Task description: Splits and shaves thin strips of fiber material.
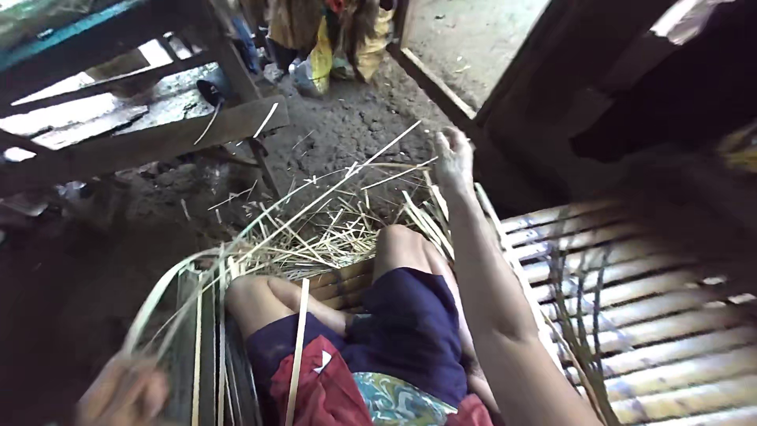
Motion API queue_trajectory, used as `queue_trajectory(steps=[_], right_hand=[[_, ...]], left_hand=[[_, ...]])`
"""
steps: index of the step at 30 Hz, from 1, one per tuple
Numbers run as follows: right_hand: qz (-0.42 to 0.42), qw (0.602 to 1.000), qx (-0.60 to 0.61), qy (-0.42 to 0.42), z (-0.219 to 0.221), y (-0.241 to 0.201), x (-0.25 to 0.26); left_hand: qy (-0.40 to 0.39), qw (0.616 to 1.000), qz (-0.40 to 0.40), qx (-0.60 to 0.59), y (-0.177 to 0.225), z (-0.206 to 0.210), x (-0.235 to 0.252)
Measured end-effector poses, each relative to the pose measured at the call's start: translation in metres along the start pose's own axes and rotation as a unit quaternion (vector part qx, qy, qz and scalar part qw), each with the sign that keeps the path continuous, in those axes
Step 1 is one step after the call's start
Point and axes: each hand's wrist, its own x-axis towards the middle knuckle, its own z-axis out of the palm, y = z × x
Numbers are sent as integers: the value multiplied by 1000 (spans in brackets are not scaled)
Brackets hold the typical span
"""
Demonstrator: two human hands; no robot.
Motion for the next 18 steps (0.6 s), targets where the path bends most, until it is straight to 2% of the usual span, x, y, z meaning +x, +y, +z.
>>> queue_trajectory(steps=[1,2,4,5,6,7,8,9,11,13,15,18], right_hand=[[-77,989,-122,-8,6,-7,-15],[-157,969,-188,-16,18,-13,-34],[-288,933,-205,-73,44,-27,-90],[-318,919,-192,-133,53,-30,-123],[-297,916,-162,-218,58,-35,-154],[-235,916,-108,-306,64,-37,-175],[-160,913,-37,-374,71,-34,-189],[-97,908,41,-404,78,-32,-197],[2,899,188,-396,89,-28,-206],[108,872,301,-371,95,-29,-205],[196,856,351,-324,95,-31,-191],[228,871,352,-257,82,-23,-156]], left_hand=[[28,999,-24,-17,5,38,14],[43,997,-50,-32,8,73,31],[29,994,-64,-79,-3,122,66],[21,993,-55,-98,-11,141,80],[7,994,-39,-98,-14,155,90],[-1,996,-21,-91,-15,168,97],[-2,996,-11,-87,-14,178,100],[1,997,-9,-81,-13,188,102],[10,995,-28,-95,-13,198,101],[10,988,-41,-147,-16,194,99],[-28,976,-42,-211,-20,175,100],[-36,971,-54,-230,-22,142,101]])
